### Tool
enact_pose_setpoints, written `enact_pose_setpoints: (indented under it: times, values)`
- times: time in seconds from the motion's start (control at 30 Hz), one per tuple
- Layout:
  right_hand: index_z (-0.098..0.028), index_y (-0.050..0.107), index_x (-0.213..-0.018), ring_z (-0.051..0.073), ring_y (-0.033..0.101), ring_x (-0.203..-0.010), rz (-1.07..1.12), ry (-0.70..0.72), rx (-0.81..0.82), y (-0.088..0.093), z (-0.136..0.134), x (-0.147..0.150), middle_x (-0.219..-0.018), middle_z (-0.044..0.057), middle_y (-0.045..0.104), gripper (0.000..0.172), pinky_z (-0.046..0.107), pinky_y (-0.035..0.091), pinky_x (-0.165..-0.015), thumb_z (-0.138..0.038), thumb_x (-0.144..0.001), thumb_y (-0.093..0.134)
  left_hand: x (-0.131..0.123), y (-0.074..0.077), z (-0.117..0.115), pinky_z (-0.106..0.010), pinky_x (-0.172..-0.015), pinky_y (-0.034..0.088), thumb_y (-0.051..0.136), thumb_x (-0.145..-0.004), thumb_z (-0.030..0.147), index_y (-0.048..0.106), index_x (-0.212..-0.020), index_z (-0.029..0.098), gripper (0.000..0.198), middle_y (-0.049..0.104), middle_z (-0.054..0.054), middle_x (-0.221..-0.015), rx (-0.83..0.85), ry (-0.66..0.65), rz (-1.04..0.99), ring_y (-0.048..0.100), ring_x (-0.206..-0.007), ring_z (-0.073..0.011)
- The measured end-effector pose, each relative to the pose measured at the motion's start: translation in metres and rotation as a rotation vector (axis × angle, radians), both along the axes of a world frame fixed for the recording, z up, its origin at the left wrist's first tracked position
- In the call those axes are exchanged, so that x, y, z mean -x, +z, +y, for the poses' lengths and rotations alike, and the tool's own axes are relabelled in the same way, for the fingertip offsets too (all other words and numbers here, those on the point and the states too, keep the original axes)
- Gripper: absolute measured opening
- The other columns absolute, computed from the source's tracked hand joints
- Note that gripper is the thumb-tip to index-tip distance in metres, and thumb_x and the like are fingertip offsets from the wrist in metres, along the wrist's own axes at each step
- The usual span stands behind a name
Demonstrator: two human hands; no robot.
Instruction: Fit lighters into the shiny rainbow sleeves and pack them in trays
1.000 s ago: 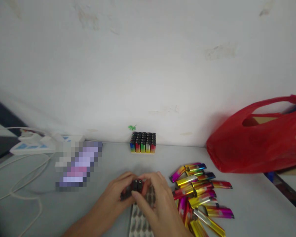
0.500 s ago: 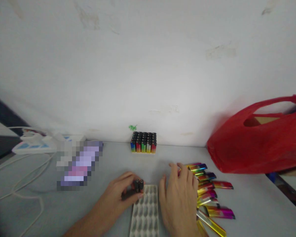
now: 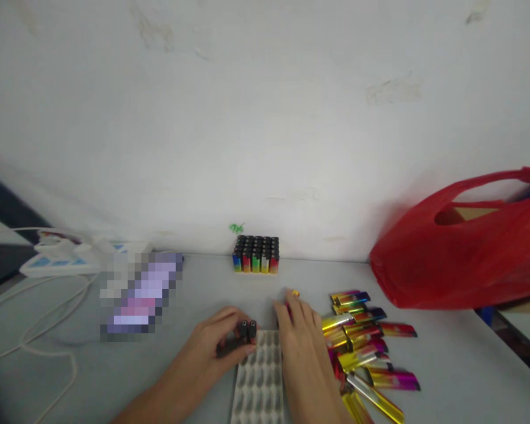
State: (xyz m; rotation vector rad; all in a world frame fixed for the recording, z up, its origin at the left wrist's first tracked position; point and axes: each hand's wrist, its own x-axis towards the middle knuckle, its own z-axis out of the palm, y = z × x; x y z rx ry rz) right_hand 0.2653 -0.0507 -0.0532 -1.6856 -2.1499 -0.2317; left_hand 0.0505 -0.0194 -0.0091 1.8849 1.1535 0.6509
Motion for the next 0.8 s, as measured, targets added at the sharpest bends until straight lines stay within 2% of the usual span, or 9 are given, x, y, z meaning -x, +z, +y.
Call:
enact_pose_setpoints:
  times: [0.1,0.23,0.4,0.63,0.8]
  values:
    - [-0.023,0.065,-0.137,0.034,0.058,-0.133,0.049,0.095,0.057,0.009,0.004,-0.001,-0.147,0.01,0.069,0.05,0.05,0.043,-0.105,0.003,-0.096,0.052,-0.001,0.0,0.0,-0.029,-0.083,0.046,0.08,-0.093,0.021,0.074,-0.094,0.018,0.007,0.069,-0.001,-0.098,0.002,0.006,0.014,0.065,-0.092,-0.0216]
    - [-0.026,0.072,-0.124,0.031,0.065,-0.116,0.086,0.129,0.097,0.02,0.011,-0.002,-0.128,0.006,0.077,0.046,0.047,0.039,-0.098,0.006,-0.096,0.054,-0.001,0.001,0.001,-0.029,-0.083,0.046,0.081,-0.092,0.019,0.074,-0.094,0.018,0.007,0.069,-0.001,-0.098,0.003,0.006,0.02,0.065,-0.091,-0.0215]
    - [-0.028,0.072,-0.127,0.03,0.065,-0.103,0.085,0.1,0.028,0.015,0.013,-0.003,-0.112,0.006,0.076,0.045,0.048,0.037,-0.095,0.003,-0.095,0.063,0.0,0.003,0.0,-0.029,-0.084,0.046,0.079,-0.093,0.019,0.074,-0.094,0.018,0.005,0.068,-0.001,-0.098,0.003,-0.003,0.021,0.065,-0.094,-0.0216]
    - [-0.024,0.07,-0.12,0.031,0.064,-0.102,0.085,0.082,-0.007,0.01,0.013,-0.002,-0.11,0.01,0.07,0.039,0.046,0.04,-0.09,0.004,-0.094,0.062,0.0,0.002,0.0,-0.03,-0.084,0.045,0.078,-0.093,0.018,0.074,-0.095,0.018,0.005,0.067,-0.001,-0.099,0.02,0.0,0.036,0.065,-0.094,-0.0219]
    - [-0.026,0.064,-0.116,0.031,0.062,-0.086,0.213,-0.016,0.038,0.021,0.009,0.003,-0.109,0.009,0.07,0.022,0.043,0.046,-0.077,-0.01,-0.1,0.06,0.0,0.002,-0.001,-0.029,-0.083,0.045,0.078,-0.094,0.017,0.074,-0.095,0.018,0.004,0.067,-0.001,-0.098,0.001,-0.003,0.025,0.065,-0.093,-0.0207]
